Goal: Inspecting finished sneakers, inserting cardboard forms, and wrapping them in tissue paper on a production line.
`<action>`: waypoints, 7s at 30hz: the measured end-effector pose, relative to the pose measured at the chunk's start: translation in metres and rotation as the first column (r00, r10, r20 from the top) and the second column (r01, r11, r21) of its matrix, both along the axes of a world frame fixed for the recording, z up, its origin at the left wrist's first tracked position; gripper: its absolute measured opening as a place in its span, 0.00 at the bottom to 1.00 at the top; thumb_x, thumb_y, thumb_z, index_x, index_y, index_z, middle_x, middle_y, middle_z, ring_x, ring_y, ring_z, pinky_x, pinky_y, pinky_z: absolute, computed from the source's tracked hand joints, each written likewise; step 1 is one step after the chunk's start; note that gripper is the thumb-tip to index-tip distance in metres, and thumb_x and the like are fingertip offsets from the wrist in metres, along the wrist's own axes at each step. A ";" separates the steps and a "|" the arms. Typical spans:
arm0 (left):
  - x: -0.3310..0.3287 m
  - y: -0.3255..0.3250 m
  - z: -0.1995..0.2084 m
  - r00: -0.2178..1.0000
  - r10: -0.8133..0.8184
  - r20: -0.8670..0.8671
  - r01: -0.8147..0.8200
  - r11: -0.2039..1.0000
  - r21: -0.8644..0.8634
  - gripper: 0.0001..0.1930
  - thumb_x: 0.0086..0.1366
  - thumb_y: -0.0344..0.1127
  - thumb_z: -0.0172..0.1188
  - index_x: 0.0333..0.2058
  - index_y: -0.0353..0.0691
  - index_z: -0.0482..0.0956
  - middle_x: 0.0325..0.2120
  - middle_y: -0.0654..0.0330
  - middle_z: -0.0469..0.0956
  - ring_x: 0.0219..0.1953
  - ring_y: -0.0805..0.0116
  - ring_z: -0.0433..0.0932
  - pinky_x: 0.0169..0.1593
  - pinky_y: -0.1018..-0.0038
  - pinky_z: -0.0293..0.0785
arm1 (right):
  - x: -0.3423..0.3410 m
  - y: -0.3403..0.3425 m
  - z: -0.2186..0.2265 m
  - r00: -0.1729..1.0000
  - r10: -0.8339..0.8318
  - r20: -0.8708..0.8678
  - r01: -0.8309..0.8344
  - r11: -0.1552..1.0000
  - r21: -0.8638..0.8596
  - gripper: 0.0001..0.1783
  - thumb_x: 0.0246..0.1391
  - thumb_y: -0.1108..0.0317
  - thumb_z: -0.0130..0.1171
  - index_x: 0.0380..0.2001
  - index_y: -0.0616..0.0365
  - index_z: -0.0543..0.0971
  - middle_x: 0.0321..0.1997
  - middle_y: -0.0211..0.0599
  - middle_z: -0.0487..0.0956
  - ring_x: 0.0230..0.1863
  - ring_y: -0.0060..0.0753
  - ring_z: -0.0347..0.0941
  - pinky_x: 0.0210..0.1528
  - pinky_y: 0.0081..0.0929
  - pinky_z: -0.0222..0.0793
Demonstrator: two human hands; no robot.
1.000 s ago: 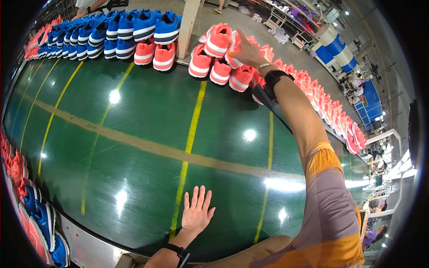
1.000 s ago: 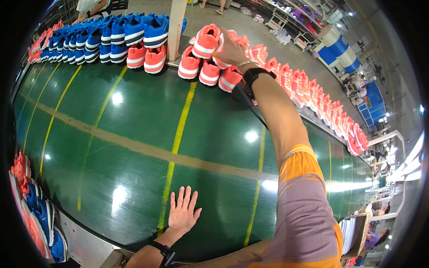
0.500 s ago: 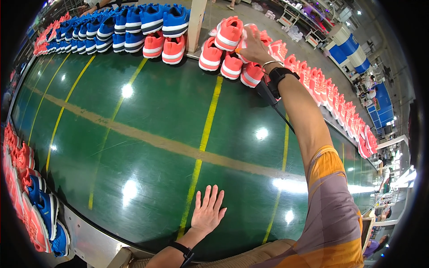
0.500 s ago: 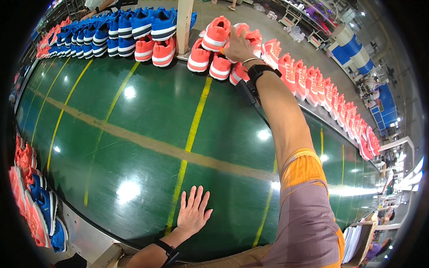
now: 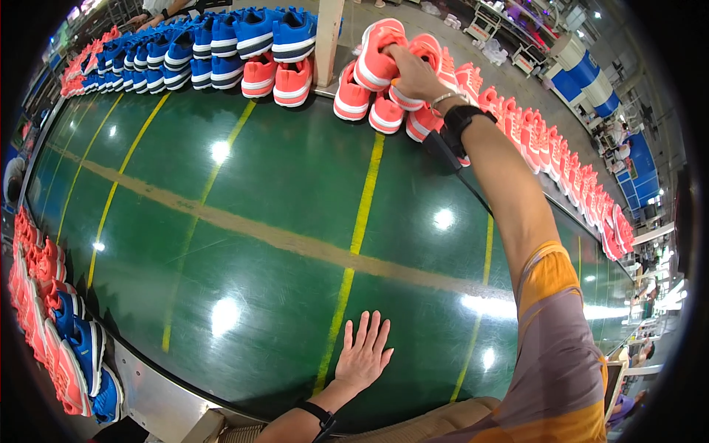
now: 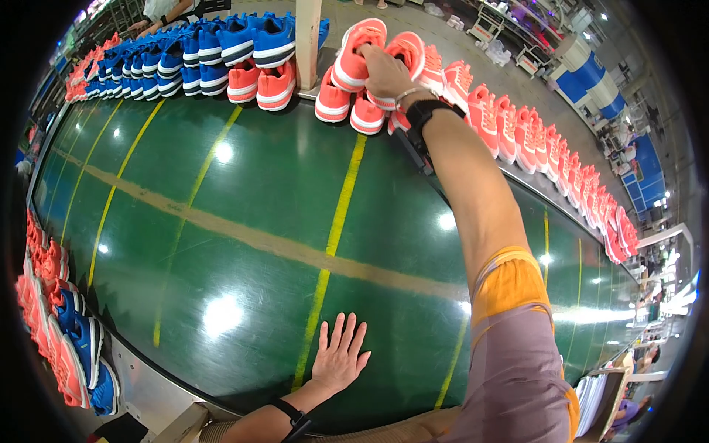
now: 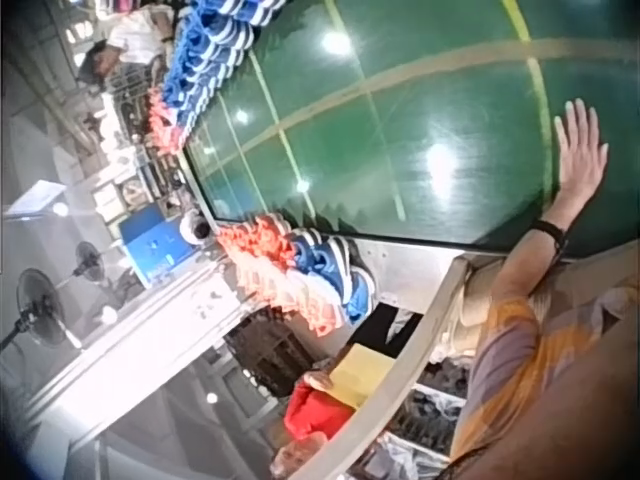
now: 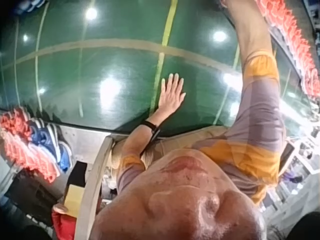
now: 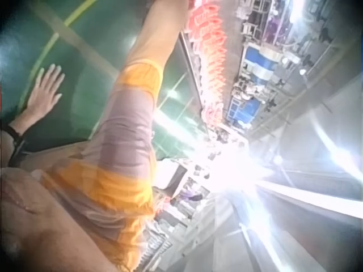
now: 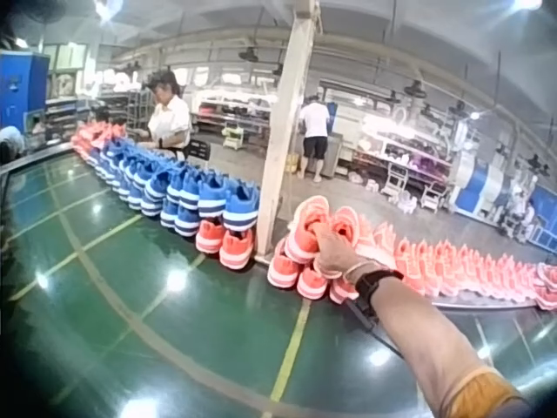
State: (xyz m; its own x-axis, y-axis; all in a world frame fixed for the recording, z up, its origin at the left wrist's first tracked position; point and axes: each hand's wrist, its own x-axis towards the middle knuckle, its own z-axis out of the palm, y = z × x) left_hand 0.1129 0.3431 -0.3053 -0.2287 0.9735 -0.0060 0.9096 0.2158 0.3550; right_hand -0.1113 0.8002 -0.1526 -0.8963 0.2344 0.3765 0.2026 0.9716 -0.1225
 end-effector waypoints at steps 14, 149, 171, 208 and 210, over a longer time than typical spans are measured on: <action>-0.067 0.053 0.070 0.975 0.184 0.125 -0.222 0.774 0.593 0.30 0.55 0.47 0.62 0.52 0.38 0.69 0.51 0.50 0.69 0.54 0.52 0.67 0.61 0.49 0.54 | 0.202 -0.224 0.001 0.471 0.686 0.555 -0.342 0.722 -0.602 0.17 0.35 0.75 0.62 0.34 0.59 0.76 0.32 0.42 0.76 0.34 0.47 0.75 0.36 0.38 0.71; 0.492 0.077 0.168 0.800 0.482 -0.357 -0.579 0.778 -0.245 0.30 0.39 0.43 0.68 0.46 0.47 0.77 0.53 0.52 0.66 0.62 0.43 0.55 0.58 0.41 0.54 | 1.195 -0.156 0.032 0.812 -0.584 0.008 0.190 0.251 -0.949 0.08 0.59 0.79 0.43 0.37 0.60 0.73 0.33 0.22 0.72 0.34 0.13 0.65 0.39 0.12 0.60; 0.468 0.054 0.153 0.761 0.645 0.064 -0.644 0.764 -0.042 0.18 0.44 0.36 0.67 0.39 0.56 0.83 0.46 0.62 0.67 0.53 0.56 0.64 0.53 0.53 0.64 | 0.873 -0.231 0.055 0.967 0.165 0.194 -0.013 0.793 -0.609 0.16 0.48 0.62 0.65 0.36 0.61 0.76 0.19 0.40 0.74 0.22 0.43 0.72 0.26 0.37 0.66; 0.364 -0.061 0.187 0.756 0.572 -0.319 -0.616 0.786 -0.048 0.22 0.41 0.28 0.62 0.40 0.48 0.82 0.44 0.60 0.72 0.48 0.55 0.70 0.48 0.58 0.68 | 0.739 -0.239 0.002 0.729 0.180 0.661 -0.096 0.982 -0.163 0.15 0.36 0.63 0.56 0.28 0.58 0.83 0.29 0.49 0.81 0.33 0.49 0.79 0.35 0.40 0.75; 0.354 -0.079 0.186 0.671 0.679 -0.297 -0.730 0.676 -0.104 0.22 0.41 0.30 0.63 0.41 0.47 0.82 0.43 0.58 0.72 0.47 0.53 0.70 0.49 0.56 0.69 | 0.730 -0.230 0.023 0.826 0.299 0.478 -0.178 0.943 -0.281 0.14 0.33 0.66 0.56 0.27 0.58 0.81 0.27 0.53 0.79 0.31 0.54 0.78 0.35 0.45 0.74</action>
